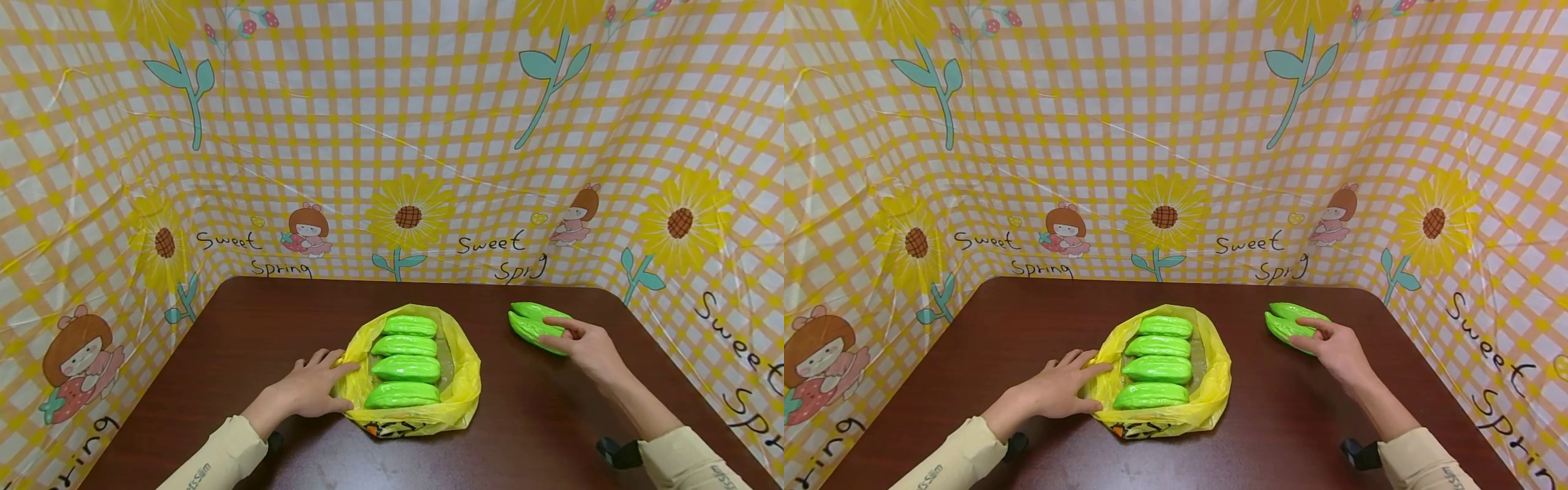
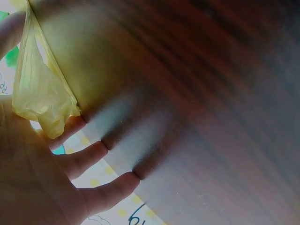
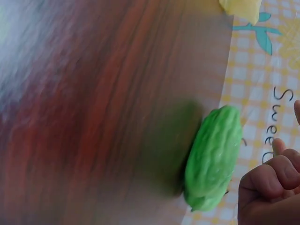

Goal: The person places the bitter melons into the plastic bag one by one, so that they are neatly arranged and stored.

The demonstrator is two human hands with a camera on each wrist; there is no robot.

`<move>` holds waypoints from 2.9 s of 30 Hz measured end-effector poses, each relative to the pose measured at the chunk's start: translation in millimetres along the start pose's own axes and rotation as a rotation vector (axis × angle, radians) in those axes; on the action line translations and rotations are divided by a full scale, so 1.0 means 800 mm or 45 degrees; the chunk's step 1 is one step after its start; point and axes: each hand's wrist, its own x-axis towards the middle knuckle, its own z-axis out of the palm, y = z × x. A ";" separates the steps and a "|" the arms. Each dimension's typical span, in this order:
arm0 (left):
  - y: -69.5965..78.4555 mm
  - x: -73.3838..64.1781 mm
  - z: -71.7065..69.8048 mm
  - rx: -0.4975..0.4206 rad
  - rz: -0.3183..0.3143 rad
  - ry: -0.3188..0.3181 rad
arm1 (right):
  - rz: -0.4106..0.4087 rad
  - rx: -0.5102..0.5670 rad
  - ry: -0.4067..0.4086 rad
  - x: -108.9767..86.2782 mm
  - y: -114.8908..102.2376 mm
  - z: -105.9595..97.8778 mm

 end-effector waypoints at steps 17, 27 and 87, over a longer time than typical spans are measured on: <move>0.001 -0.001 0.001 0.006 -0.002 0.002 | 0.103 -0.129 0.002 0.005 0.035 -0.015; 0.000 -0.001 0.002 0.008 0.002 0.005 | 0.140 -0.151 -0.002 0.008 0.044 -0.015; 0.000 0.000 0.004 -0.010 -0.005 -0.004 | 0.043 -0.250 -0.070 0.017 0.016 -0.002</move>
